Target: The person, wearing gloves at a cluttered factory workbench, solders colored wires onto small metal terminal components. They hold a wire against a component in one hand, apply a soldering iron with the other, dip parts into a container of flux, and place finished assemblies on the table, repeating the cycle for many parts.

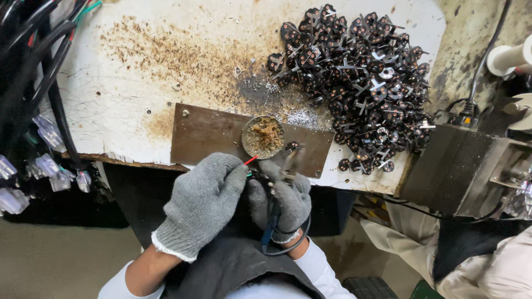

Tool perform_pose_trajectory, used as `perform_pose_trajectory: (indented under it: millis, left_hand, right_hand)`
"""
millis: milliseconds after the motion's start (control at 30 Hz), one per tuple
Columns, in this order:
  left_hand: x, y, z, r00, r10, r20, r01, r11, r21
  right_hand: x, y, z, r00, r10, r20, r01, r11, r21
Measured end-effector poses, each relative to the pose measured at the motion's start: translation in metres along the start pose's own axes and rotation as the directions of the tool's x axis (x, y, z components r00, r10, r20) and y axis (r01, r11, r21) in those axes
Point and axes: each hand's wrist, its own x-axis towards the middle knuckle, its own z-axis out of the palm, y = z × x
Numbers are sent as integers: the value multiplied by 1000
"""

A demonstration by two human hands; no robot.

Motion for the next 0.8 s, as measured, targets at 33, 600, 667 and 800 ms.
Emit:
perform_pose_trajectory:
  millis: [33,600,667,800]
  left_hand:
    - [0,-1,0,993,118,-30,-115,991,69]
    - [5,-7,-1,931,365,-14,-361,926,111]
    - [6,-7,0,930,365,-28,-361,926,110]
    - [9,-9,1,922,386,-37,-379,917,121]
  right_hand:
    - [-1,0,3,996,-26,-83,31,997,66]
    - [-15,-2,-1,982,151,-113,-141,986,85]
    - [-23,10,-8,960,224,-171,-149,919,366]
    - [-40,45,-26,952,210,221,-139,944,-299]
